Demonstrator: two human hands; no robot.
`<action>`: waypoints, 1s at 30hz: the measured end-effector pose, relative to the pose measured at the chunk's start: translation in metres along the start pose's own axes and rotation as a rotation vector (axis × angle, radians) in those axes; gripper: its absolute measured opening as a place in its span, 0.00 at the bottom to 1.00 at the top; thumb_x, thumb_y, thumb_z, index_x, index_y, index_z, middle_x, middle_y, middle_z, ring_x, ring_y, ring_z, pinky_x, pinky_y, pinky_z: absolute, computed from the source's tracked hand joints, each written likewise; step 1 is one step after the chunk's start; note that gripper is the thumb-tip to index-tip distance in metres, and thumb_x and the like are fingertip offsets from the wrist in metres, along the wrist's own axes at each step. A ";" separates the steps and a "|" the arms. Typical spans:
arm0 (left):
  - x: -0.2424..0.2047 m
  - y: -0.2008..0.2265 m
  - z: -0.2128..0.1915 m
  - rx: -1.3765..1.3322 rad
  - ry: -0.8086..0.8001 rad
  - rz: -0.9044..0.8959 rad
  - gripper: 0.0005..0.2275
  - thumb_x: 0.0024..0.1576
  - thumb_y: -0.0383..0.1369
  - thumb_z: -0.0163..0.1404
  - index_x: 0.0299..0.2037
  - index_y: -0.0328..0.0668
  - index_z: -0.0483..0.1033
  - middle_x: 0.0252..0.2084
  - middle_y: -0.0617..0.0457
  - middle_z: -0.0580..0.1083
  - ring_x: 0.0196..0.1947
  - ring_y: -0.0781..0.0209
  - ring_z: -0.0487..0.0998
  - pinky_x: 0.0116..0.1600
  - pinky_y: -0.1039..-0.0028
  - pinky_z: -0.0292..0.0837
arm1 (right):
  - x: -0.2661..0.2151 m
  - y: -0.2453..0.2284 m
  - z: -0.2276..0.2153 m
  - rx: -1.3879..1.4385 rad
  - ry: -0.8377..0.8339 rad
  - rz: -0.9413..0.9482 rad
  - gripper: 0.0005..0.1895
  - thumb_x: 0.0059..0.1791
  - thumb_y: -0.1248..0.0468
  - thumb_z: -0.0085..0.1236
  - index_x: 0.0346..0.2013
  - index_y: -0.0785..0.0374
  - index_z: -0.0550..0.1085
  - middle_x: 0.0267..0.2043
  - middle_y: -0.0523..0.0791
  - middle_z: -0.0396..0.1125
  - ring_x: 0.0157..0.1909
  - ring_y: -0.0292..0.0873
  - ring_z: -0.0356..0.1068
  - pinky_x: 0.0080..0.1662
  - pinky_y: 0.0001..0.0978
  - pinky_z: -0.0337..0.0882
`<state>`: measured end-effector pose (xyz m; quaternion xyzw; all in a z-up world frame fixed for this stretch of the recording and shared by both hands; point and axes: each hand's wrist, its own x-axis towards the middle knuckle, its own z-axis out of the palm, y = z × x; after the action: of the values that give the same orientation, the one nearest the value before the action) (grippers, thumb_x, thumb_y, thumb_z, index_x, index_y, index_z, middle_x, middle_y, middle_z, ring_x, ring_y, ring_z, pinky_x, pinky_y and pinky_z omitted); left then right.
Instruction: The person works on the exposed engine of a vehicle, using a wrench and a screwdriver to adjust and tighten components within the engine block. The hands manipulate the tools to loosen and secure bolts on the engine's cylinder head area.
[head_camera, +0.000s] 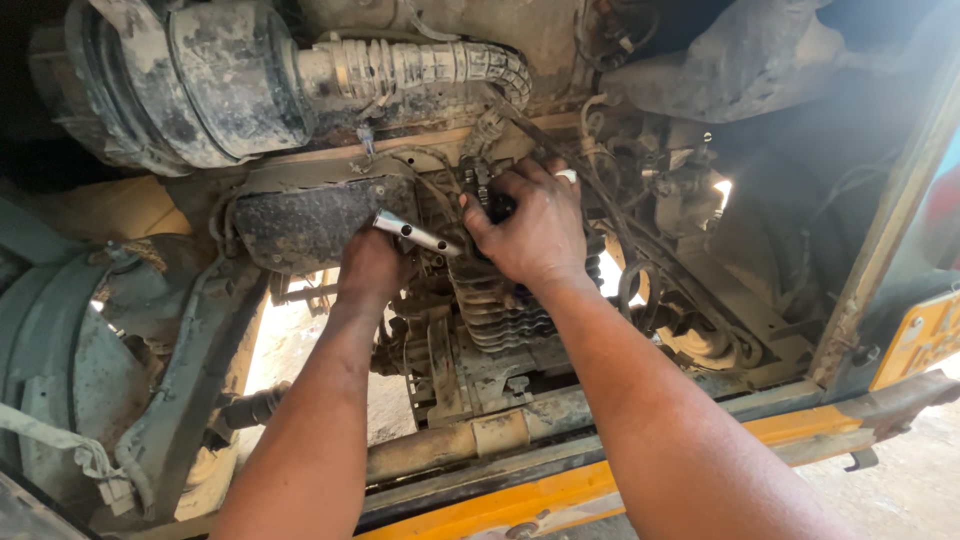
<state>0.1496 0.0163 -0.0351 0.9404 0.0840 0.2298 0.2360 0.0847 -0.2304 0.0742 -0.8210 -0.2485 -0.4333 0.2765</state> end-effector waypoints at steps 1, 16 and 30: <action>0.005 -0.014 0.012 0.066 -0.017 0.070 0.16 0.56 0.41 0.62 0.49 0.42 0.82 0.56 0.42 0.77 0.56 0.44 0.77 0.63 0.62 0.71 | 0.000 0.000 0.000 0.000 -0.003 -0.002 0.21 0.45 0.48 0.64 0.36 0.64 0.82 0.48 0.51 0.73 0.57 0.62 0.65 0.62 0.51 0.61; -0.056 0.032 -0.062 -1.288 -0.223 0.017 0.24 0.54 0.32 0.56 0.63 0.53 0.70 0.57 0.53 0.78 0.18 0.73 0.63 0.22 0.79 0.59 | -0.001 0.000 0.001 0.025 -0.006 0.042 0.22 0.45 0.47 0.64 0.38 0.64 0.82 0.50 0.53 0.72 0.59 0.64 0.64 0.62 0.51 0.62; -0.045 0.057 -0.021 -1.323 0.038 -0.074 0.11 0.56 0.33 0.62 0.40 0.39 0.73 0.29 0.54 0.74 0.21 0.66 0.69 0.22 0.76 0.64 | -0.001 0.002 -0.001 0.018 -0.005 0.023 0.21 0.45 0.47 0.64 0.35 0.63 0.82 0.47 0.51 0.73 0.57 0.64 0.66 0.62 0.52 0.61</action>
<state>0.1030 -0.0369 -0.0089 0.5893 -0.0385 0.2414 0.7701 0.0848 -0.2326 0.0734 -0.8223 -0.2437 -0.4259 0.2881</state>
